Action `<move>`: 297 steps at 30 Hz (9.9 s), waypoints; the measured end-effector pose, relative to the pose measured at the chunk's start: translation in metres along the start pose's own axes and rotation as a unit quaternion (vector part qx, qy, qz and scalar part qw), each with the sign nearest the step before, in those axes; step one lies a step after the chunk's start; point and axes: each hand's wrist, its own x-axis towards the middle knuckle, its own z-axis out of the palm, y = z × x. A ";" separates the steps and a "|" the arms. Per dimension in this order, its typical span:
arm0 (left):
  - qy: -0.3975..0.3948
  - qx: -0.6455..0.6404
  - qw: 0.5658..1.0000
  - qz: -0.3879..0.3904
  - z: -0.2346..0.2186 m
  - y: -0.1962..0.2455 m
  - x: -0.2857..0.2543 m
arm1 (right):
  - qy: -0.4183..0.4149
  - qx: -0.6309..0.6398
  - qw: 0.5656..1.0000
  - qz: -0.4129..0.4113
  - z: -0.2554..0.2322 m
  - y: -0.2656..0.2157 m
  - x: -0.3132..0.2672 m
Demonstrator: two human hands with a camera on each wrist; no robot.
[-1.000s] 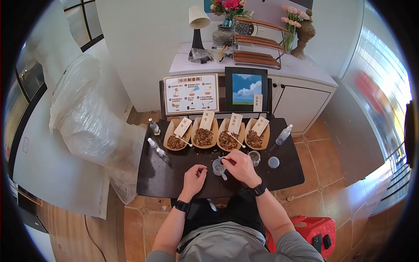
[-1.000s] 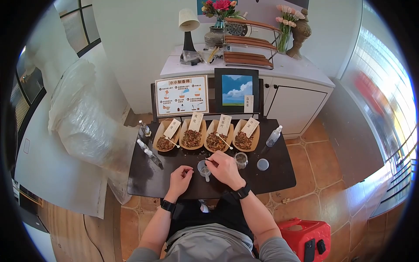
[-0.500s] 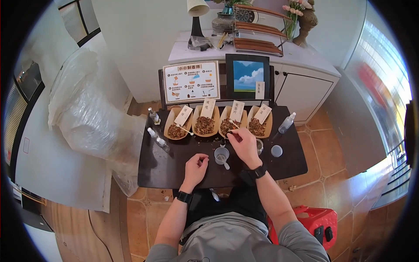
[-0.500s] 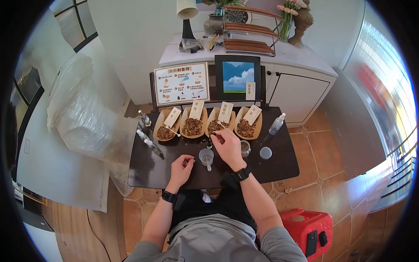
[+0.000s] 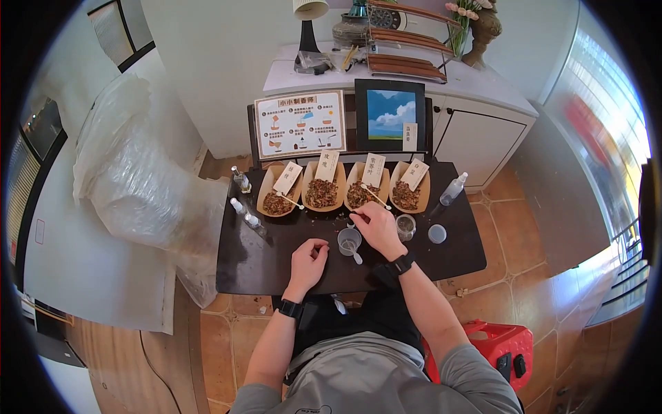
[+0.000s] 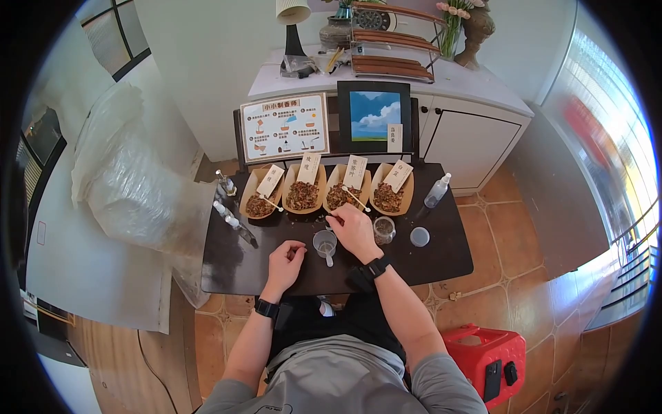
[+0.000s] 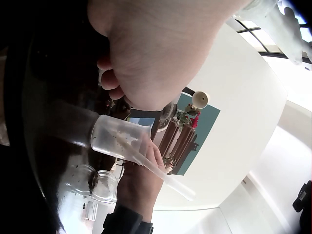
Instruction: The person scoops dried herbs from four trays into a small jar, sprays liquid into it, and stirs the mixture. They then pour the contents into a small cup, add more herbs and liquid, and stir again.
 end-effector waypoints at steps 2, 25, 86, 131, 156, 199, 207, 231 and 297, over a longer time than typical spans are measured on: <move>0.001 0.000 1.000 0.002 0.000 -0.001 0.000 | -0.010 -0.021 0.999 -0.039 0.002 0.004 -0.001; -0.012 0.006 1.000 0.014 0.000 -0.003 0.000 | 0.016 0.055 0.998 -0.015 -0.045 -0.058 -0.004; -0.002 0.013 1.000 0.002 0.000 0.002 0.000 | 0.020 -0.006 1.000 0.014 -0.007 -0.011 0.003; 0.000 0.030 1.000 0.006 -0.001 0.010 -0.001 | 0.048 0.022 0.998 0.019 -0.013 -0.019 0.000; 0.004 0.012 1.000 0.008 0.000 0.006 -0.002 | -0.132 -0.021 0.989 0.056 0.013 -0.004 0.029; -0.008 0.047 0.999 -0.021 -0.002 0.020 -0.004 | 0.028 0.040 0.987 0.152 -0.007 -0.006 -0.088; -0.009 0.035 0.998 -0.041 0.000 0.024 0.002 | 0.005 0.023 0.991 0.132 -0.010 -0.011 -0.083; 0.014 0.060 0.998 -0.027 0.003 0.013 -0.004 | 0.023 0.066 0.992 0.108 -0.013 -0.011 -0.093; -0.024 -0.037 0.999 0.016 -0.007 0.015 -0.004 | 0.016 0.051 0.979 0.199 -0.007 -0.007 -0.095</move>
